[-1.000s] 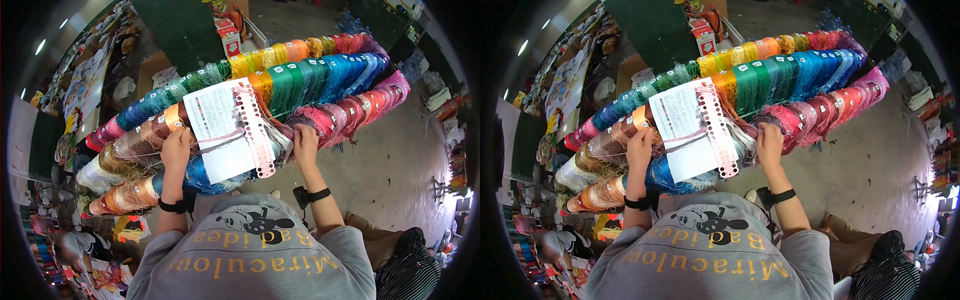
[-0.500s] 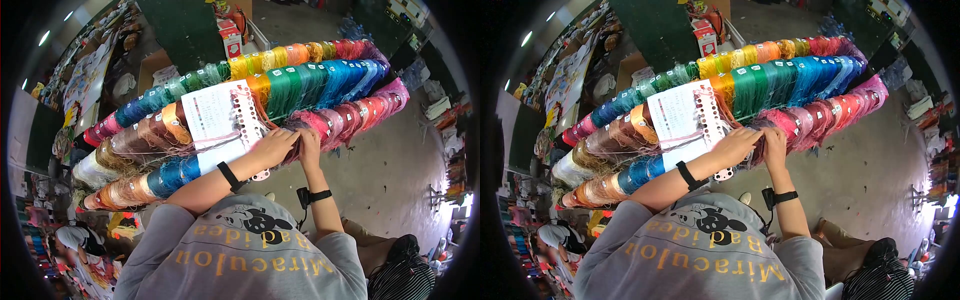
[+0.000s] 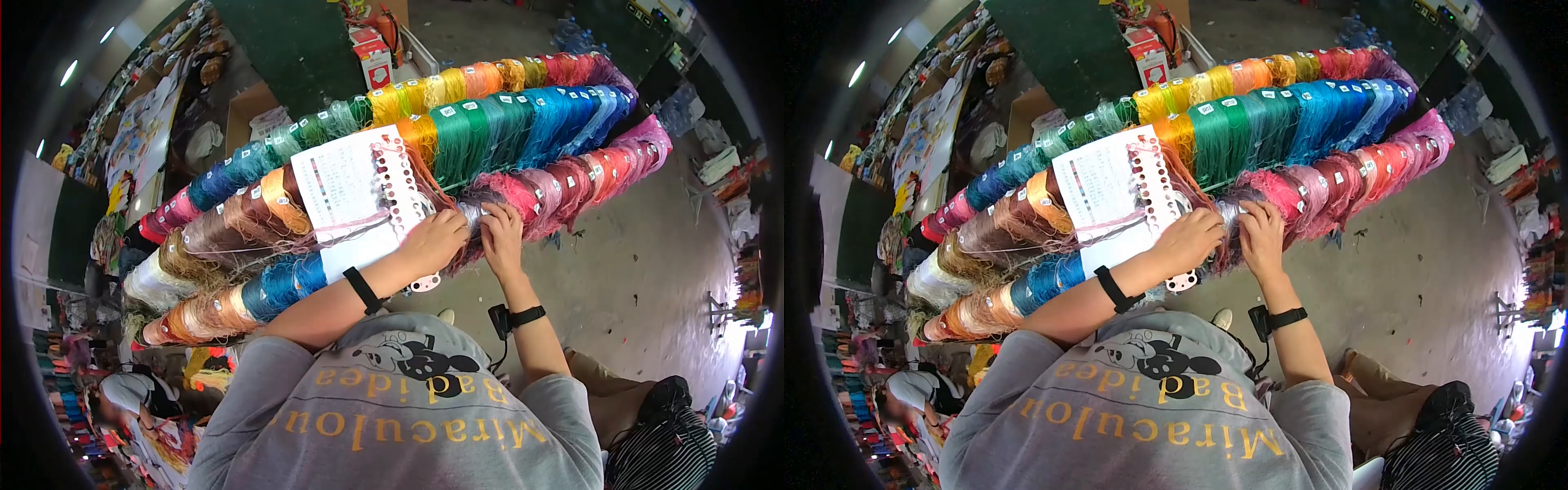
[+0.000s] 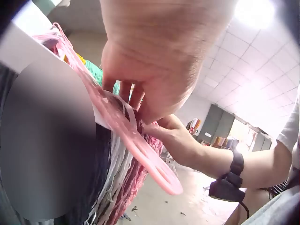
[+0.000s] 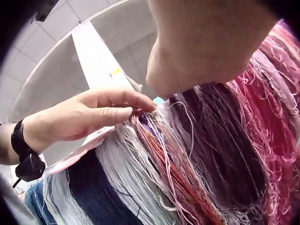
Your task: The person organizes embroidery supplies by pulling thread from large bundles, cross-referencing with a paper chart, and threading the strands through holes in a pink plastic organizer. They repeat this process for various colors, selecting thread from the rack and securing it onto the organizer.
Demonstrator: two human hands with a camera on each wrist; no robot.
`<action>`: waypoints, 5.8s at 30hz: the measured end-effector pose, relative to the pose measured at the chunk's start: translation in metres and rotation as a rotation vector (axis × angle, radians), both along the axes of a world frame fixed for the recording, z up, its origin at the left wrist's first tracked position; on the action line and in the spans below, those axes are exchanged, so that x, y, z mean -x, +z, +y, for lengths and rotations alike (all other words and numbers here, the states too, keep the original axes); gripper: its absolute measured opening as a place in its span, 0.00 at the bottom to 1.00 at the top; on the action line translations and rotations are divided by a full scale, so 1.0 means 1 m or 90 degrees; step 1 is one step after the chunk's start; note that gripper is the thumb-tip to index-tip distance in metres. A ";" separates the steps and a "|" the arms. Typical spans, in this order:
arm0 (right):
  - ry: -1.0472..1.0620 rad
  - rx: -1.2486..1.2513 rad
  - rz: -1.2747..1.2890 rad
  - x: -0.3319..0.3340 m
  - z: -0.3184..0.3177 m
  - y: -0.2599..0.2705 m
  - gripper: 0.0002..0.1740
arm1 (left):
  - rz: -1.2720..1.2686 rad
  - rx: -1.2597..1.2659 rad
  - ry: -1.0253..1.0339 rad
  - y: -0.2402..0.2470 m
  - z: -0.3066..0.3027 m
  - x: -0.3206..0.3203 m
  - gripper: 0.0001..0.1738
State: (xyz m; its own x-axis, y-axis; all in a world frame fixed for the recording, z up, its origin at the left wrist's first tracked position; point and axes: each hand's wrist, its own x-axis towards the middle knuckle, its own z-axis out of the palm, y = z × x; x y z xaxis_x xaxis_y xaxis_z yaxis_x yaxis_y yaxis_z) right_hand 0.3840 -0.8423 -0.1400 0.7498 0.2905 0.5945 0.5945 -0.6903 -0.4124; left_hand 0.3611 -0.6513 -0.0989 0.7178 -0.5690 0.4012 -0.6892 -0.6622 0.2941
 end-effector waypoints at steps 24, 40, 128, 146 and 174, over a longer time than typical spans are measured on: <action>-0.067 -0.273 0.138 0.046 -0.005 -0.021 0.05 | 0.069 0.007 0.106 -0.010 -0.014 -0.021 0.23; 0.033 -0.704 0.611 0.067 -0.017 -0.037 0.11 | 0.100 0.006 0.110 -0.011 -0.015 -0.021 0.25; 0.166 -0.187 0.378 0.003 0.123 0.033 0.10 | 0.536 0.636 0.359 -0.002 0.088 0.021 0.05; 0.139 -0.170 0.352 0.008 0.127 0.023 0.10 | 0.640 0.675 0.394 0.001 0.099 0.029 0.13; 0.117 -0.111 0.225 0.028 0.131 0.021 0.24 | 0.584 0.903 0.017 0.090 0.121 0.100 0.11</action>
